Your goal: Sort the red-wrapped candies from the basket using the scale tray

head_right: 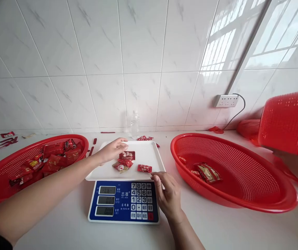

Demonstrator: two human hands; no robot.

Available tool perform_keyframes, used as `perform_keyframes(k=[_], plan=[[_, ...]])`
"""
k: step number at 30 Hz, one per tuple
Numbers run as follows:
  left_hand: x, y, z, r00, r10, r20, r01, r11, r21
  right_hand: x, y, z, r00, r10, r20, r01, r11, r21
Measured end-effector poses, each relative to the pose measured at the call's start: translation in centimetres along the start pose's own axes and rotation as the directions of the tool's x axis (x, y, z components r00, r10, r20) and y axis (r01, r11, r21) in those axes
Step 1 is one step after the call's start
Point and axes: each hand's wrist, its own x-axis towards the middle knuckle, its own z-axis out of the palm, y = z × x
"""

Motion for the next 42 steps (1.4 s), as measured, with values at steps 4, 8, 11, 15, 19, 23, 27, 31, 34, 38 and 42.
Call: perform_keyframes(k=[4,8,11,15,19,23,27,31,34,38,42], plan=[[-0.7,-0.2,-0.2,0.997,0.079,-0.01,-0.074,0.964,0.254,0.1,0.2,0.0,1.0,0.014,0.013,-0.013,0.999,-0.032],[-1.2,-0.8,0.2,0.988,0.135,0.077,-0.155,0.898,0.411,0.1,0.7,0.3,0.999,0.005,0.046,0.0,0.996,-0.093],[-1.3,-0.9,0.6,0.977,0.166,0.134,-0.209,0.862,0.462,0.0,0.9,0.4,0.992,-0.04,0.122,0.053,0.993,-0.108],[-2.0,-0.4,1.2,0.954,0.187,0.233,-0.279,0.838,0.468,-0.3,0.9,0.4,0.939,-0.136,0.317,0.175,0.98,-0.095],[-3.2,0.3,1.3,0.919,0.173,0.355,-0.345,0.787,0.511,-0.7,1.5,0.3,0.953,-0.101,0.284,0.141,0.982,-0.126],[-4.4,0.8,0.9,0.916,0.067,0.396,-0.314,0.734,0.602,-1.1,2.2,0.6,0.952,-0.105,0.289,0.16,0.971,-0.176],[-5.4,1.2,0.4,0.911,0.071,0.407,-0.327,0.726,0.605,-1.4,2.4,0.9,0.933,-0.177,0.312,0.239,0.956,-0.172],[-6.4,0.7,-2.9,0.968,0.071,0.241,-0.195,0.818,0.541,-1.3,2.7,0.4,0.965,-0.139,0.222,0.17,0.977,-0.126],[-7.9,-1.0,-8.8,0.996,-0.082,-0.046,0.094,0.831,0.548,-1.1,2.8,0.1,0.976,-0.109,0.19,0.132,0.985,-0.11],[-12.2,-4.5,-17.0,0.915,-0.351,-0.198,0.399,0.724,0.562,-1.2,2.7,0.2,0.982,-0.1,0.163,0.116,0.989,-0.091],[-16.8,-7.5,-20.0,0.825,-0.535,-0.183,0.543,0.659,0.521,-1.9,3.2,0.4,0.985,-0.022,0.171,0.033,0.998,-0.057]])
